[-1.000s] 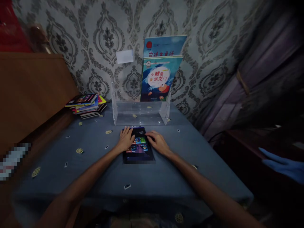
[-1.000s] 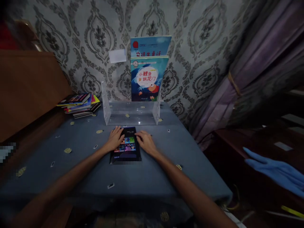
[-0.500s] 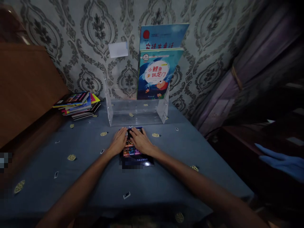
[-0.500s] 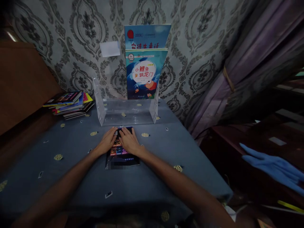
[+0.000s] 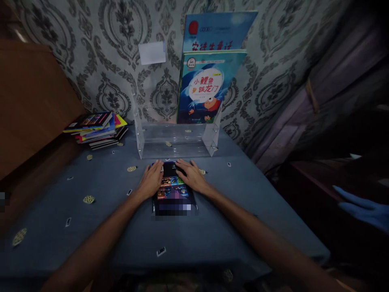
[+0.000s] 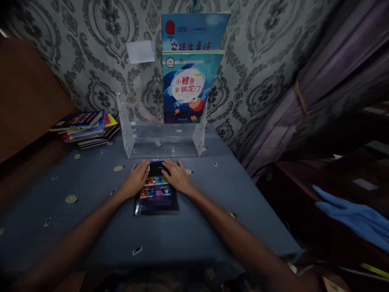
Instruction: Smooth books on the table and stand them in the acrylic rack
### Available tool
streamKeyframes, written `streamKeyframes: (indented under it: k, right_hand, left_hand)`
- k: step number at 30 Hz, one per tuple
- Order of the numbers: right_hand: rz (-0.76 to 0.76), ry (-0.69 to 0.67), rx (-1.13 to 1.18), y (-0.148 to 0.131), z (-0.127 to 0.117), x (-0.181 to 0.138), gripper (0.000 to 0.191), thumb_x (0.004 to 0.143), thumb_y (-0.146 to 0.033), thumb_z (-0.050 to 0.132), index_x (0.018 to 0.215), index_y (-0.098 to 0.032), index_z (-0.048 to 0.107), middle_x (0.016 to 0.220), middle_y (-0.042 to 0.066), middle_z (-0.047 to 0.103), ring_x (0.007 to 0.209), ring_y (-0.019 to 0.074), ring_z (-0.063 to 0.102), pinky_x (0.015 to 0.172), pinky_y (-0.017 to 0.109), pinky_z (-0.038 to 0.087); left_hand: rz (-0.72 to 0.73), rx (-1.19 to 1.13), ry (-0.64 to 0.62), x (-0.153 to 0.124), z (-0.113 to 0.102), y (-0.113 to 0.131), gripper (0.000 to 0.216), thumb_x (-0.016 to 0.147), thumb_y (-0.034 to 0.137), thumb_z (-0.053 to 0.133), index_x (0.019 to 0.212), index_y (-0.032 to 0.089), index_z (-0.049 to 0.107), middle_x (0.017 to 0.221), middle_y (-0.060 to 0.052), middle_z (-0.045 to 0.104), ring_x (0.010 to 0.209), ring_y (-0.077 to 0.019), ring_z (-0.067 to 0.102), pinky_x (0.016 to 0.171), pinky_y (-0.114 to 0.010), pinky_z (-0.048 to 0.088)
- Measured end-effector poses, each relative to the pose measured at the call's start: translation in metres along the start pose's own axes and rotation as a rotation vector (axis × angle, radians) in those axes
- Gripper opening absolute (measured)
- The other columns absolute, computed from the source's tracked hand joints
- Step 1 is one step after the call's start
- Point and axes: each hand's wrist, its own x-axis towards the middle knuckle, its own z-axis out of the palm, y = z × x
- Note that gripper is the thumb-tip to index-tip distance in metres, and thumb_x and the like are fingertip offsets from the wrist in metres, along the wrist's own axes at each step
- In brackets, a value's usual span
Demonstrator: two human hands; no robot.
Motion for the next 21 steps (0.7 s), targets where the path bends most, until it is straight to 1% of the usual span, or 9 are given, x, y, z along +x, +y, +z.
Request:
streamKeyframes:
  k: [3,6,10,13,16,19,21]
  right_hand:
    - [-0.009,0.01,0.113,0.011,0.001,0.001,0.041,0.101,-0.032,0.045,0.138,-0.021,0.06,0.147,0.013,0.058,0.142,0.0279,0.047,0.119,0.062,0.027]
    - [-0.019,0.037,0.202,0.017,-0.002,0.004,0.04,0.102,-0.032,0.042,0.137,-0.026,0.061,0.141,0.008,0.064,0.137,0.0263,0.054,0.118,0.059,0.032]
    - [-0.01,0.061,0.279,0.018,-0.008,0.005,0.041,0.103,-0.035,0.041,0.138,-0.025,0.062,0.137,0.006,0.067,0.129,0.0262,0.06,0.116,0.053,0.039]
    - [0.011,0.074,0.331,0.019,-0.009,0.006,0.043,0.104,-0.038,0.041,0.138,-0.025,0.061,0.138,0.006,0.066,0.128,0.0265,0.061,0.113,0.051,0.043]
    - [0.027,0.073,0.384,0.02,-0.01,0.008,0.045,0.104,-0.039,0.039,0.14,-0.021,0.06,0.139,0.008,0.066,0.129,0.0252,0.06,0.112,0.047,0.045]
    - [0.024,0.071,0.417,0.022,-0.011,0.01,0.047,0.105,-0.04,0.037,0.141,-0.017,0.058,0.139,0.011,0.065,0.13,0.024,0.059,0.112,0.044,0.045]
    - [0.024,0.073,0.417,0.022,-0.012,0.01,0.048,0.106,-0.041,0.037,0.141,-0.017,0.058,0.141,0.011,0.063,0.132,0.0239,0.058,0.113,0.044,0.044]
  left_hand:
    - [0.016,0.016,0.002,-0.001,0.001,0.001,0.048,0.104,0.029,0.031,0.149,0.017,0.041,0.157,-0.014,0.045,0.151,-0.0257,0.034,0.122,-0.054,0.025]
    - [0.04,0.054,-0.01,-0.001,0.002,0.001,0.052,0.105,0.042,0.033,0.149,0.017,0.044,0.159,-0.015,0.042,0.152,-0.0281,0.031,0.124,-0.055,0.021]
    - [0.077,0.108,-0.071,0.002,-0.001,0.002,0.06,0.103,0.052,0.036,0.15,0.015,0.042,0.161,-0.017,0.038,0.154,-0.0294,0.027,0.125,-0.053,0.019]
    - [0.108,0.116,-0.156,0.008,-0.007,0.0,0.064,0.103,0.053,0.035,0.152,0.012,0.039,0.164,-0.018,0.031,0.155,-0.0296,0.022,0.126,-0.05,0.018]
    - [0.173,0.101,-0.234,0.015,-0.014,-0.002,0.065,0.104,0.053,0.032,0.155,0.013,0.035,0.166,-0.016,0.025,0.156,-0.0284,0.017,0.126,-0.049,0.017]
    - [0.252,0.082,-0.293,0.02,-0.02,0.0,0.06,0.104,0.048,0.031,0.157,0.018,0.032,0.167,-0.01,0.025,0.157,-0.0248,0.017,0.127,-0.048,0.016]
    - [0.298,0.076,-0.325,0.022,-0.023,0.004,0.057,0.104,0.041,0.031,0.157,0.019,0.032,0.167,-0.007,0.027,0.156,-0.0224,0.018,0.127,-0.047,0.015]
